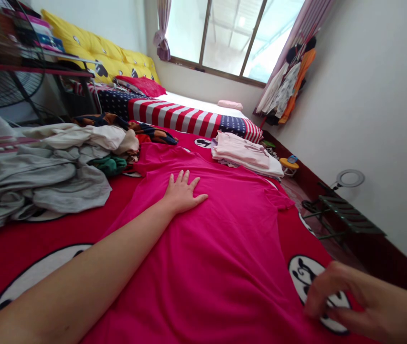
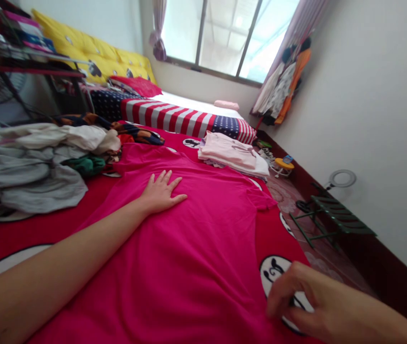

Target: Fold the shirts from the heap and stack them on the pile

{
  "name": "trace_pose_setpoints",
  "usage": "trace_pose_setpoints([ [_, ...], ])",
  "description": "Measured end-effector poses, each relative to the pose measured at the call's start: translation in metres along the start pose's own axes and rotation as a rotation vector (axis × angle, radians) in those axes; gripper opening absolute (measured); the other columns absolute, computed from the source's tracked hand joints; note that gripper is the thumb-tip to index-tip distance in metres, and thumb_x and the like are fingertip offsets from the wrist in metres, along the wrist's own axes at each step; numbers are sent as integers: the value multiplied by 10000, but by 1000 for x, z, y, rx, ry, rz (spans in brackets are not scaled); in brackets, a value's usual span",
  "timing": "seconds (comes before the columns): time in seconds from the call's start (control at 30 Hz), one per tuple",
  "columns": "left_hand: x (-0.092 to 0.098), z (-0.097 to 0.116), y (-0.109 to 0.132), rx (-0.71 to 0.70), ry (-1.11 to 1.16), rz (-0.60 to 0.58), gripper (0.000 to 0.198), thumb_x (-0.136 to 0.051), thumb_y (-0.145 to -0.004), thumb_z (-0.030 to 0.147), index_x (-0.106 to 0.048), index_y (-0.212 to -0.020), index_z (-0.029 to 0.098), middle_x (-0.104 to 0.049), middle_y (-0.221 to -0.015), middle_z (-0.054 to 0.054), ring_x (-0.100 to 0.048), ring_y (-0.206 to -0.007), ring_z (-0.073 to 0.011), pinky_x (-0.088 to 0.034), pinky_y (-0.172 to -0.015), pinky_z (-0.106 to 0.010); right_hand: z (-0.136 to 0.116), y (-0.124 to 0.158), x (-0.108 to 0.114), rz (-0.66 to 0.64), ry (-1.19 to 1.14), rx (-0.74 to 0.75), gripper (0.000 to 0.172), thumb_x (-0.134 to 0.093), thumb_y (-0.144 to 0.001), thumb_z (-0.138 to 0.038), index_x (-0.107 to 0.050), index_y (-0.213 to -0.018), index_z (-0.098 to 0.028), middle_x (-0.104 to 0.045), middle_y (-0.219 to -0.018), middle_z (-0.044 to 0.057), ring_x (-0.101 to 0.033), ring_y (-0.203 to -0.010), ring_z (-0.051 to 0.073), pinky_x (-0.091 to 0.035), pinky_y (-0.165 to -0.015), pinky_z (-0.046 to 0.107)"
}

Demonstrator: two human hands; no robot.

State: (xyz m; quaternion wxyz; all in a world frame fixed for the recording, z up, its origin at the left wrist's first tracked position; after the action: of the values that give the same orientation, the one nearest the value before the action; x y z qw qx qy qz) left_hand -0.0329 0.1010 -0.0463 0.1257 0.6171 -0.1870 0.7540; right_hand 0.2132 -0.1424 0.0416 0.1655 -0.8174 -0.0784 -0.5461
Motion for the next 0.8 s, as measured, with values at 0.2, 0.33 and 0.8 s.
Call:
trace_pose_setpoints([
  [0.2, 0, 0, 1, -14, -3, -1, 854, -236, -793, 792, -304, -1471, 277, -185, -1562, -142, -97, -1441, -349, -68, -1119, -580, 10, -88, -39, -3, -67, -53, 639, -515, -808, -625, -500, -1361, -306, -599, -1305, 65, -504, -1255, 274, -408, -1041, 446],
  [0.33, 1, 1, 2, -42, 23, -7, 813, -262, -773, 812, -307, -1453, 369, -162, -1575, -92, -74, -1439, -368, -50, -1104, -612, 61, -133, -59, -24, 5, -123, 558, -450, -890, -499, -493, -1367, -214, -503, -1406, 89, -462, -1296, 241, -385, -1063, 402],
  [0.8, 2, 2, 1, -64, 106, 37, 777, -312, -751, 819, -361, -1416, 421, -180, -1572, -76, -55, -1436, -388, -4, -1094, -640, 59, -332, -67, 243, 205, -341, 263, -549, -814, -254, -718, -1012, -218, -726, -985, 58, -656, -918, 200, -466, -784, 268],
])
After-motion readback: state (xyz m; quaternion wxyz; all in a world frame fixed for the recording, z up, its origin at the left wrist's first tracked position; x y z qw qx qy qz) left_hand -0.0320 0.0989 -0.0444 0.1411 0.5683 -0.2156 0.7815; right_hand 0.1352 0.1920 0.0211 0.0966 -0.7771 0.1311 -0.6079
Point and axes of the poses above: each hand's wrist, its own y-axis away from the middle knuckle, its own x-axis out of the back of the hand, z = x × y, the point moved 8 cm from there along -y, towards the middle knuckle
